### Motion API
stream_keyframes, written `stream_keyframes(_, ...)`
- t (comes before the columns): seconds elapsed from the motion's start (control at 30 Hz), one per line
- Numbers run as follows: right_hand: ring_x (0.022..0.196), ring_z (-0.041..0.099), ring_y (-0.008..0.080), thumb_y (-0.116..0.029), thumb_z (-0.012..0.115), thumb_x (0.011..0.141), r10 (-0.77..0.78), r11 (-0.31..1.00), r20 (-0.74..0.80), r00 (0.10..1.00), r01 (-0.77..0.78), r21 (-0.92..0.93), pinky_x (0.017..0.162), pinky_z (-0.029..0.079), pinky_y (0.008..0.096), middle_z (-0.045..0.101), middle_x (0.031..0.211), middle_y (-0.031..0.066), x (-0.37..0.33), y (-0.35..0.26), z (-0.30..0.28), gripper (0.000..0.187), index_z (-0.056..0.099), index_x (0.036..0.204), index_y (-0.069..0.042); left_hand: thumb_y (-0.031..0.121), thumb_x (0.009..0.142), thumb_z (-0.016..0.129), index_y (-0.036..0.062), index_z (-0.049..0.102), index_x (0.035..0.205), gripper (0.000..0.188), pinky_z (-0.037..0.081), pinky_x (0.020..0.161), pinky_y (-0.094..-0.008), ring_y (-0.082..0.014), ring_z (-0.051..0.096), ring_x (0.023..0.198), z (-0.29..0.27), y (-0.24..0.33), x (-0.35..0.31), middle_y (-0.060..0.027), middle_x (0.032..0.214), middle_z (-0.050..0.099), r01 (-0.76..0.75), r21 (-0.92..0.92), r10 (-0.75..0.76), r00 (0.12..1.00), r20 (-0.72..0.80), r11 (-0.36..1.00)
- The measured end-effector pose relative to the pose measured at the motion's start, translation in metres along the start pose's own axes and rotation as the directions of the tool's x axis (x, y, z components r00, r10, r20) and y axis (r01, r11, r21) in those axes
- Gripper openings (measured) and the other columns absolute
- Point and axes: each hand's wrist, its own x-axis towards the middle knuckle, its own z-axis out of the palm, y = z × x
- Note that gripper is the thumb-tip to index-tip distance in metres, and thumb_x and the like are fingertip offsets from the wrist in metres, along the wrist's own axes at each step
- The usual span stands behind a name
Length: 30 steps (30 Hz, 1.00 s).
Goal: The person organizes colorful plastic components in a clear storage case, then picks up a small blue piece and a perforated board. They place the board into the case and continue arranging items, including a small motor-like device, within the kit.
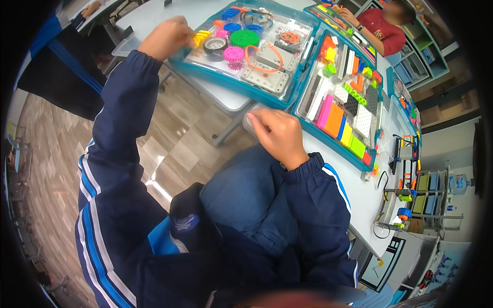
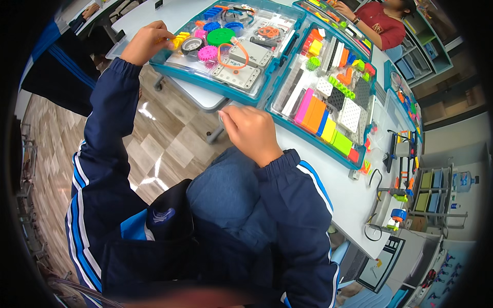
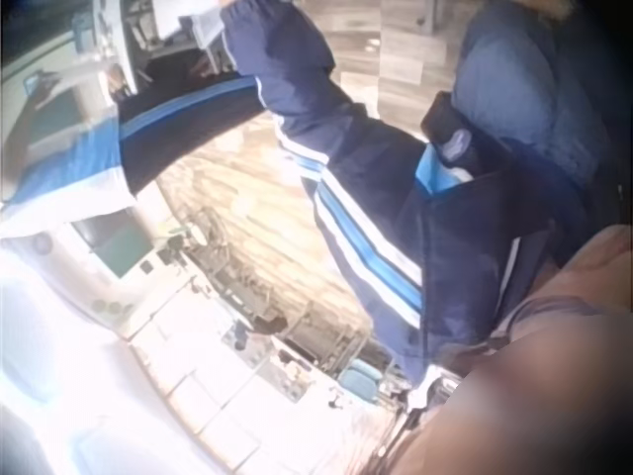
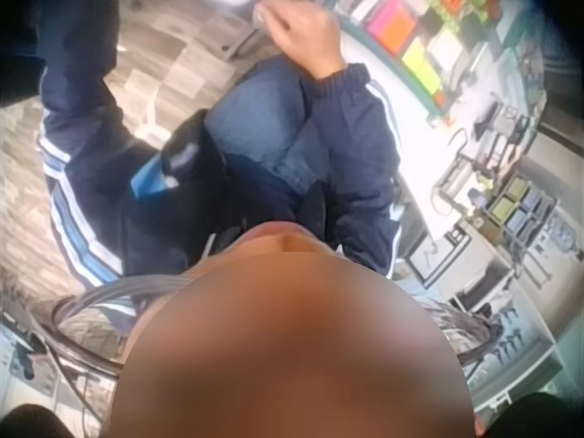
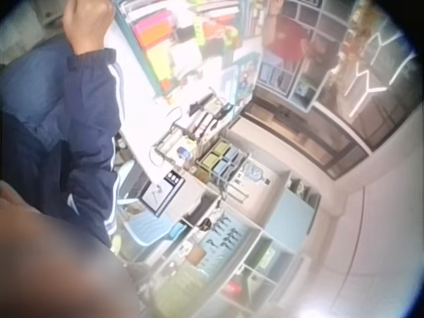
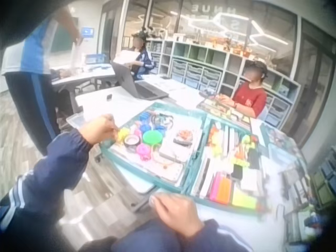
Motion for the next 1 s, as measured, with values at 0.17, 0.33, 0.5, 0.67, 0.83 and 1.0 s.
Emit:
stream_keyframes(0.17, 0.055, 0.062, 0.0225, -0.011, 0.072, 0.085, 0.008, 1.0, -0.001, 1.0, -0.008, 0.03, 0.051, 0.047, 0.0325, 0.064, 0.065, 0.0094, -0.0043, -0.0005, -0.0012, 0.006, 0.071, 0.083, -0.006, 0.013, 0.081, 0.077, 0.0004, 0.072, 0.091, 0.017, 0.051, 0.071, -0.033, -0.0239, 0.062, 0.076, 0.0043, 0.0043, -0.0025, -0.0093, 0.088, 0.06, 0.033, -0.019, -0.034, 0.998, -0.044, 0.999)
stream_keyframes(0.33, 0.055, 0.062, 0.0224, -0.011, 0.072, 0.086, 0.005, 1.0, -0.004, 1.0, -0.005, 0.027, 0.051, 0.047, 0.0325, 0.064, 0.065, 0.0094, -0.0025, 0.0, -0.0004, 0.006, 0.071, 0.083, -0.005, 0.012, 0.079, 0.078, 0.0008, 0.071, 0.09, 0.017, 0.05, 0.069, -0.0312, -0.0209, 0.061, 0.075, 0.0047, 0.0016, -0.0023, -0.0085, 0.086, 0.059, 0.052, -0.056, -0.055, 0.997, -0.054, 0.997)
stream_keyframes(0.5, 0.054, 0.062, 0.0221, -0.011, 0.072, 0.086, 0.009, 0.999, -0.012, 1.0, -0.009, 0.037, 0.051, 0.046, 0.0326, 0.063, 0.063, 0.0093, -0.0014, -0.0006, 0.0007, 0.006, 0.071, 0.083, -0.005, 0.012, 0.078, 0.079, 0.0015, 0.071, 0.09, 0.018, 0.048, 0.067, -0.0309, -0.0195, 0.059, 0.072, 0.0052, -0.0006, -0.0044, -0.0079, 0.083, 0.057, 0.049, -0.094, -0.06, 0.992, -0.109, 0.994)
stream_keyframes(0.67, 0.054, 0.061, 0.0222, -0.011, 0.073, 0.085, 0.011, 0.999, -0.013, 1.0, -0.01, 0.036, 0.05, 0.046, 0.0327, 0.062, 0.063, 0.0095, 0.0003, -0.0002, 0.0013, 0.006, 0.071, 0.083, -0.006, 0.013, 0.076, 0.077, 0.0021, 0.07, 0.086, 0.017, 0.048, 0.069, -0.0359, -0.0255, 0.059, 0.074, 0.0046, 0.0046, -0.0051, -0.01, 0.081, 0.058, 0.077, -0.156, -0.103, 0.981, -0.165, 0.985)
stream_keyframes(0.83, 0.053, 0.062, 0.0221, -0.011, 0.073, 0.085, -0.001, 0.999, -0.018, 1.0, 0.001, 0.033, 0.05, 0.046, 0.0325, 0.063, 0.063, 0.0097, 0.0011, -0.0004, 0.001, 0.006, 0.071, 0.084, -0.006, 0.013, 0.076, 0.077, 0.0016, 0.069, 0.086, 0.017, 0.048, 0.069, -0.0356, -0.0261, 0.059, 0.074, 0.0018, 0.0065, -0.0053, -0.0104, 0.081, 0.058, 0.059, -0.157, -0.082, 0.986, -0.143, 0.986)
stream_keyframes(1.0, 0.061, 0.065, 0.0251, -0.013, 0.069, 0.087, 0.04, 0.999, 0.018, 0.999, -0.04, 0.02, 0.055, 0.05, 0.0363, 0.065, 0.066, 0.0085, 0.0006, -0.0027, -0.0009, 0.009, 0.067, 0.082, -0.007, 0.012, 0.077, 0.076, 0.0011, 0.069, 0.086, 0.015, 0.048, 0.07, -0.0369, -0.0287, 0.06, 0.076, -0.0024, 0.0046, -0.0034, -0.0119, 0.082, 0.057, 0.028, -0.109, -0.037, 0.996, -0.085, 0.994)
